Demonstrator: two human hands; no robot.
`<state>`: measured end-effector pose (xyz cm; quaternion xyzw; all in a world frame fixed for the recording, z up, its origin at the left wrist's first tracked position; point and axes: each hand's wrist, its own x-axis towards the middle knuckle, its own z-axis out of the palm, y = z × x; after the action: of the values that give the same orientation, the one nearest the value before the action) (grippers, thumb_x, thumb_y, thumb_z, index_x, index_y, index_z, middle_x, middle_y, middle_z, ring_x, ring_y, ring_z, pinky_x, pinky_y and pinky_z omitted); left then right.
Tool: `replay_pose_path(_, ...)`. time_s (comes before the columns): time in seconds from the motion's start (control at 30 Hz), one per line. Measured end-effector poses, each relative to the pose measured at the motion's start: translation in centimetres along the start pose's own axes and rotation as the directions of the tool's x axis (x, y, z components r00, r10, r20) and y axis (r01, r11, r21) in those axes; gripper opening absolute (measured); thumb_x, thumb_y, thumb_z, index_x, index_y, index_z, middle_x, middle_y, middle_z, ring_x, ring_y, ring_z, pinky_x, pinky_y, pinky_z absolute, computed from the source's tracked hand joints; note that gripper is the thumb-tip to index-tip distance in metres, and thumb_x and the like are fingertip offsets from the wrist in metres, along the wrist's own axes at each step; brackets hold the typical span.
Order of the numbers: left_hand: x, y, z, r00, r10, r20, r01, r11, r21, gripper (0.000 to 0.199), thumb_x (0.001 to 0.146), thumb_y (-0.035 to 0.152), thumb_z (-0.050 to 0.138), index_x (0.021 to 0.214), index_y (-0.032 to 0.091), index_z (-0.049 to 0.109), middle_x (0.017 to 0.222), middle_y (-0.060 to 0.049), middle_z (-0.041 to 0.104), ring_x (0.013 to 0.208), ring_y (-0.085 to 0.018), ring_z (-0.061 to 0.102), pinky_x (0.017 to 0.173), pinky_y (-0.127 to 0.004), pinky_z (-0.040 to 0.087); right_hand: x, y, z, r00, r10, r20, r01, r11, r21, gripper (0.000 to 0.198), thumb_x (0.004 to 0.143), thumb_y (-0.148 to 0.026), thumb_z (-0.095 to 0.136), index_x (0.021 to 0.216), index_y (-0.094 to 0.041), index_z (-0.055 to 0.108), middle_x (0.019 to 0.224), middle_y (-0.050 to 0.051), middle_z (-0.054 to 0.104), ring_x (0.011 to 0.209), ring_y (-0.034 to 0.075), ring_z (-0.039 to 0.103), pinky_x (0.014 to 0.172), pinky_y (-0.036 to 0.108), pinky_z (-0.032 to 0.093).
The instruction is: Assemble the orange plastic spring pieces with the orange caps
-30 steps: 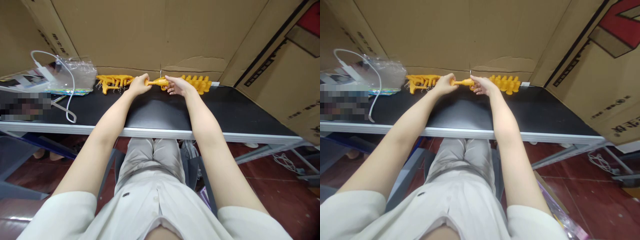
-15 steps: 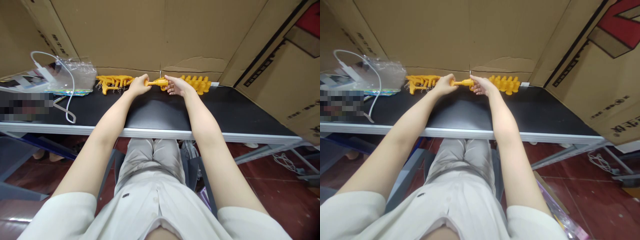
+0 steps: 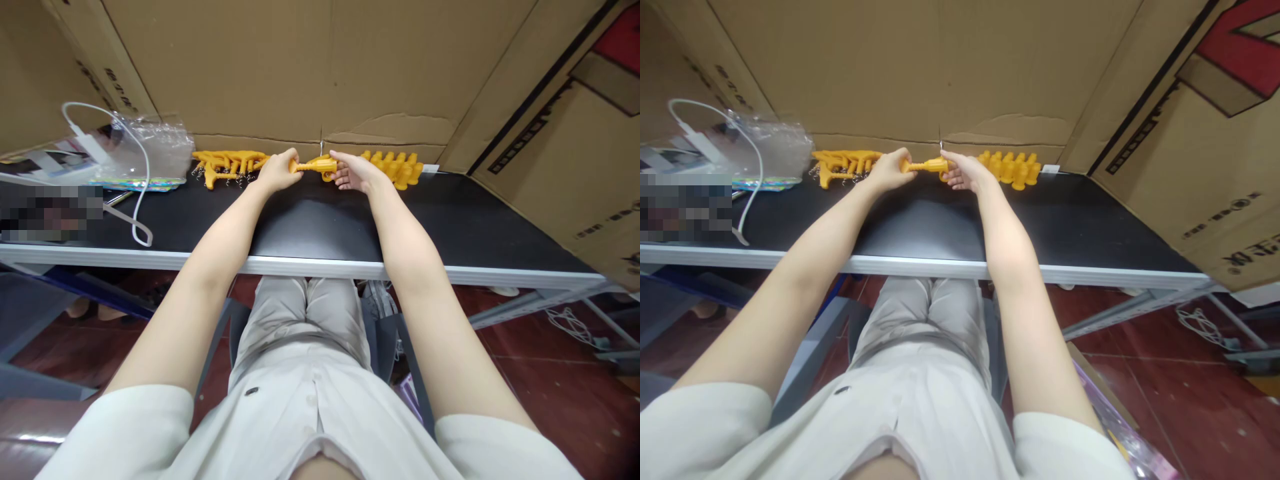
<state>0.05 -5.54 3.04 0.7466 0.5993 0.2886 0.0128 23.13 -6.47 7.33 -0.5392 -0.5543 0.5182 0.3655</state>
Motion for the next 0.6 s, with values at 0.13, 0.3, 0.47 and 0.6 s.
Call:
replay_pose_path(0.13, 0.23, -0.43, 0.22, 1.0, 0.008, 0.001, -0.008, 1.0, 0.02, 0.047, 0.092, 0.033, 0.07, 0.137, 0.022, 0.073, 0.118, -0.011, 0.08, 0.124, -0.04, 0.074, 0.113, -0.05, 0.054, 0.1, -0.01, 0.02, 1.0, 0.014, 0.006, -0.014, 1.0, -0.007, 0.05, 0.104, -0.067, 0.08, 0.09, -0.022, 0.066, 0.063, -0.002, 0.065, 0.052, 0.01, 0.056, 0.055, 0.02, 0.045)
replay_pose_path(0.3, 0.16, -0.53, 0.17, 1.0, 0.019, -0.003, -0.019, 1.0, 0.023, 0.045, 0.091, 0.034, 0.07, 0.135, 0.024, 0.073, 0.116, -0.009, 0.081, 0.123, -0.039, 0.075, 0.113, -0.05, 0.055, -0.03, -0.04, 0.16, 0.999, 0.029, -0.021, -0.029, 1.0, -0.001, 0.046, 0.11, -0.062, 0.074, 0.09, -0.021, 0.066, 0.062, -0.001, 0.065, 0.052, 0.01, 0.056, 0.057, 0.02, 0.046)
replay_pose_path(0.47, 0.19, -0.57, 0.23, 1.0, 0.018, -0.005, -0.018, 1.0, 0.013, 0.047, 0.092, 0.033, 0.07, 0.138, 0.025, 0.073, 0.116, -0.009, 0.08, 0.125, -0.039, 0.075, 0.116, -0.05, 0.054, 0.23, 0.05, 0.21, 0.999, 0.039, 0.0, -0.039, 0.999, 0.029, 0.045, 0.108, -0.065, 0.076, 0.097, -0.022, 0.069, 0.064, -0.001, 0.068, 0.053, 0.011, 0.059, 0.058, 0.021, 0.05)
replay_pose_path(0.6, -0.03, -0.35, 0.02, 1.0, 0.011, 0.005, -0.011, 1.0, 0.004, 0.055, 0.093, 0.035, 0.07, 0.148, 0.024, 0.069, 0.12, -0.012, 0.08, 0.124, -0.04, 0.075, 0.116, -0.051, 0.054, 0.46, 0.15, 0.29, 0.999, 0.049, 0.021, -0.052, 0.988, 0.142, 0.034, 0.108, -0.055, 0.077, 0.1, -0.022, 0.072, 0.07, 0.001, 0.073, 0.059, 0.015, 0.066, 0.063, 0.024, 0.056)
